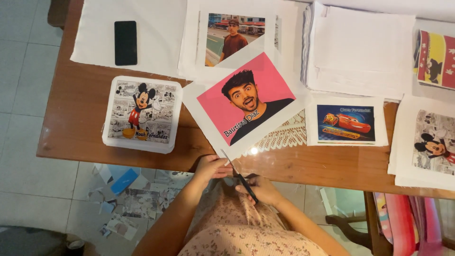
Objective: Cutting out various printed images from paper sheets using scissors on a wooden table.
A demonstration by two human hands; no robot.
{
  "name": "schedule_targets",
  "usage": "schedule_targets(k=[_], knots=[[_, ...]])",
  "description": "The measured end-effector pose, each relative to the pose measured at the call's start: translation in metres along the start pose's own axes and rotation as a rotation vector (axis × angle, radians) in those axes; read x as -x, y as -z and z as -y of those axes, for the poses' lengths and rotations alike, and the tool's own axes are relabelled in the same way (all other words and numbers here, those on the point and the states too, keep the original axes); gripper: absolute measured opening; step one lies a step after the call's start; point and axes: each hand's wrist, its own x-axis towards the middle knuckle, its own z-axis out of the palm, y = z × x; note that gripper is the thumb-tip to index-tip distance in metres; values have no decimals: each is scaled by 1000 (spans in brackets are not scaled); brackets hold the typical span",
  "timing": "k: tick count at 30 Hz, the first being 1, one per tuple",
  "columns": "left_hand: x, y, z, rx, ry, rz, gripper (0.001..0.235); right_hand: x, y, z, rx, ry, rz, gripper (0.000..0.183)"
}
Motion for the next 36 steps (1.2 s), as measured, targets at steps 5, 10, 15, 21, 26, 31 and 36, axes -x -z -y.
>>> schedule_targets(k=[5, 10, 15, 21, 26, 31, 36], knots=[[-2, 0, 4, -4, -9, 6, 51, -1, -1, -5, -13, -16, -25, 40], [-6, 1, 8, -12, -11, 13, 46, 2, 1, -4, -53, -34, -20, 40], [3, -1, 3, -45, -24, 36, 42, -4, 1, -1, -59, -21, 5, 43], [1, 1, 6, -64, -38, 50, 41, -5, 1, 8, -65, -32, 31, 46], [1, 2, 9, -84, -62, 69, 37, 2, 0, 10, -113, -43, -8, 46], [-2, 5, 13, -98, -81, 90, 37, -3, 1, 11, -102, -48, -1, 48], [-7, 8, 20, -170, -108, 117, 34, 2, 1, 31, -14, -54, 39, 47]])
